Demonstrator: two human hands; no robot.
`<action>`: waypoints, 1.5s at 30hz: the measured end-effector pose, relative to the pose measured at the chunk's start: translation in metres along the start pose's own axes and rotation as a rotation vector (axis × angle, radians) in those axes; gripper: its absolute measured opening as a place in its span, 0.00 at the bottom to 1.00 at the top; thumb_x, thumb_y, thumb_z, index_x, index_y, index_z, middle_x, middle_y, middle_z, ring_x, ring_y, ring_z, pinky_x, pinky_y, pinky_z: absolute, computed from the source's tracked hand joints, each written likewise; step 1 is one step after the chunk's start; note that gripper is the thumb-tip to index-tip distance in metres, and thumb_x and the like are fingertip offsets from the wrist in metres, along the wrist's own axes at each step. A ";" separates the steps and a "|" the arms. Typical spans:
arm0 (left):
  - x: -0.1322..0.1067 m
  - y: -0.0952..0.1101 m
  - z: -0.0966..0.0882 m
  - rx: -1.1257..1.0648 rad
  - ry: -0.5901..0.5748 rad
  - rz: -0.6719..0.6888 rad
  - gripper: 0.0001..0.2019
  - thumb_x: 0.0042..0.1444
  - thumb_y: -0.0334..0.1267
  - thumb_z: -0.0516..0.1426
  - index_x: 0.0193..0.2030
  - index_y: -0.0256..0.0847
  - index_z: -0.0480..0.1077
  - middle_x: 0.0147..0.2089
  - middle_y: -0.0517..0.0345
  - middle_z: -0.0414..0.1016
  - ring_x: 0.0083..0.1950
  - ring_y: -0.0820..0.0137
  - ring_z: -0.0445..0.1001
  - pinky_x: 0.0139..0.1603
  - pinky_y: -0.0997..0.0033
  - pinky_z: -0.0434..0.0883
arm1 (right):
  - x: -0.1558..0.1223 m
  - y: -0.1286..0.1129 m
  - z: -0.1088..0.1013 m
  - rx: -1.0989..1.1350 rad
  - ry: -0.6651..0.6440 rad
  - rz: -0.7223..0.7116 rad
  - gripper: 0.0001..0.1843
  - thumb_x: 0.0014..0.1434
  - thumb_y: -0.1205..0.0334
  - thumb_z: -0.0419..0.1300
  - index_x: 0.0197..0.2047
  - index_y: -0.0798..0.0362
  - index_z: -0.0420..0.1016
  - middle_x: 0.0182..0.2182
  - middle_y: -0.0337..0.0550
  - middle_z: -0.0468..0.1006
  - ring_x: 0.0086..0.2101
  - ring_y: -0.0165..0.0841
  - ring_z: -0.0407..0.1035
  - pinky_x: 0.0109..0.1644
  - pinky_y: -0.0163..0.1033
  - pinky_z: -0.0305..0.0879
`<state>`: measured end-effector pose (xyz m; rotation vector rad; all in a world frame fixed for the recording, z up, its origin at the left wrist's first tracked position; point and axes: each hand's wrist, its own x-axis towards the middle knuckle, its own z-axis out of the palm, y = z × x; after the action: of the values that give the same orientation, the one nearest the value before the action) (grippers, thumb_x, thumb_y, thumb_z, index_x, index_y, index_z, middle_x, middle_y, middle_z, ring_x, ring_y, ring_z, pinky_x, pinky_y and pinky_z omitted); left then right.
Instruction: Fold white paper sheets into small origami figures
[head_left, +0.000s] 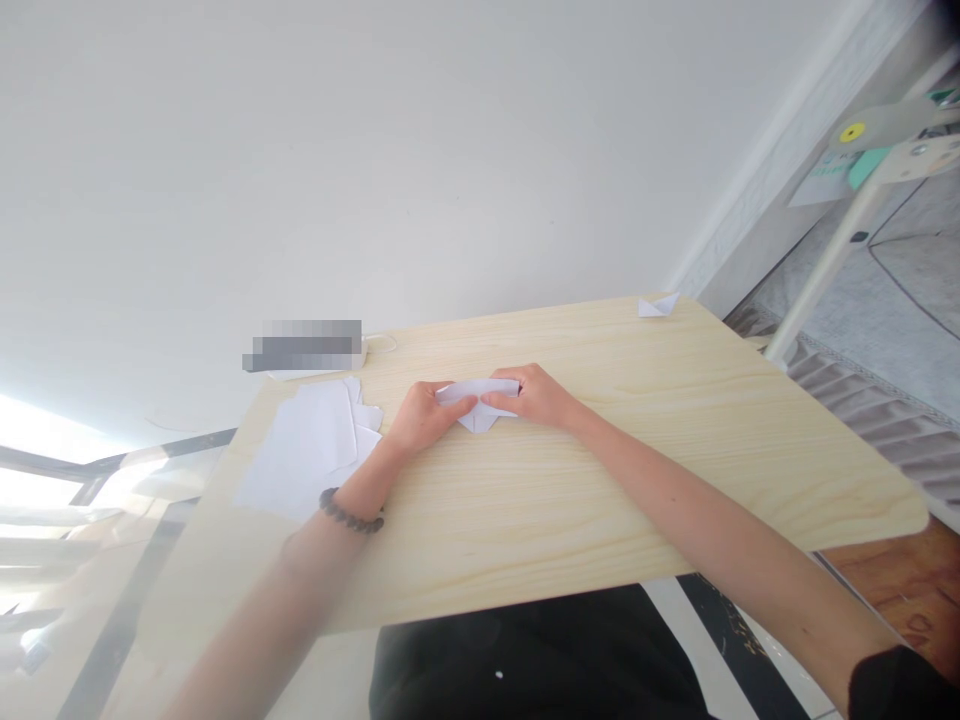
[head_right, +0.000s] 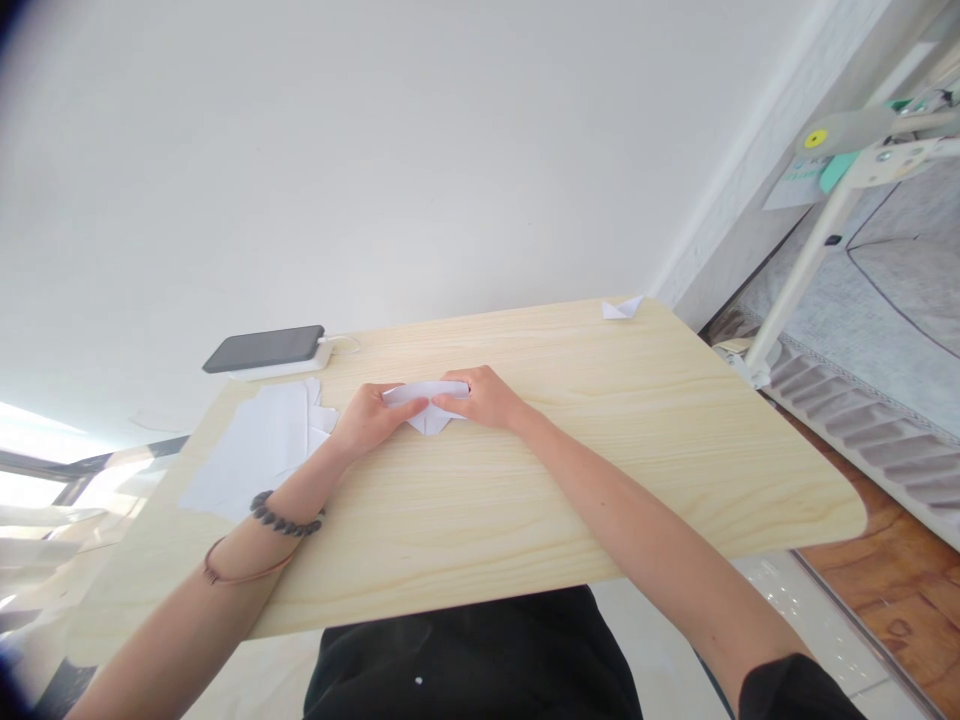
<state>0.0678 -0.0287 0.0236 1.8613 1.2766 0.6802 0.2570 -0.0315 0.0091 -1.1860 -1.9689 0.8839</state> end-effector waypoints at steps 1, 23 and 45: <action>0.000 -0.001 0.000 0.004 0.000 0.000 0.17 0.46 0.49 0.55 0.27 0.33 0.72 0.20 0.62 0.64 0.21 0.77 0.58 0.21 0.78 0.55 | 0.000 0.000 0.000 -0.004 -0.001 0.002 0.14 0.50 0.53 0.54 0.27 0.57 0.71 0.20 0.35 0.64 0.22 0.24 0.55 0.25 0.30 0.49; 0.005 -0.004 0.004 -0.041 0.101 -0.064 0.17 0.45 0.49 0.55 0.26 0.33 0.72 0.23 0.56 0.72 0.24 0.73 0.65 0.23 0.77 0.59 | 0.004 0.005 -0.001 0.067 0.081 0.079 0.18 0.47 0.47 0.56 0.28 0.56 0.68 0.20 0.36 0.63 0.22 0.24 0.53 0.24 0.31 0.49; 0.007 -0.005 0.005 0.034 0.116 -0.061 0.16 0.46 0.46 0.52 0.24 0.34 0.71 0.20 0.59 0.71 0.19 0.77 0.60 0.19 0.78 0.55 | 0.010 0.013 -0.006 -0.017 0.177 0.058 0.17 0.49 0.49 0.56 0.29 0.56 0.72 0.24 0.38 0.70 0.24 0.26 0.57 0.27 0.32 0.53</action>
<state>0.0716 -0.0227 0.0162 1.8243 1.4214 0.7474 0.2642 -0.0169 0.0035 -1.2914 -1.8109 0.7648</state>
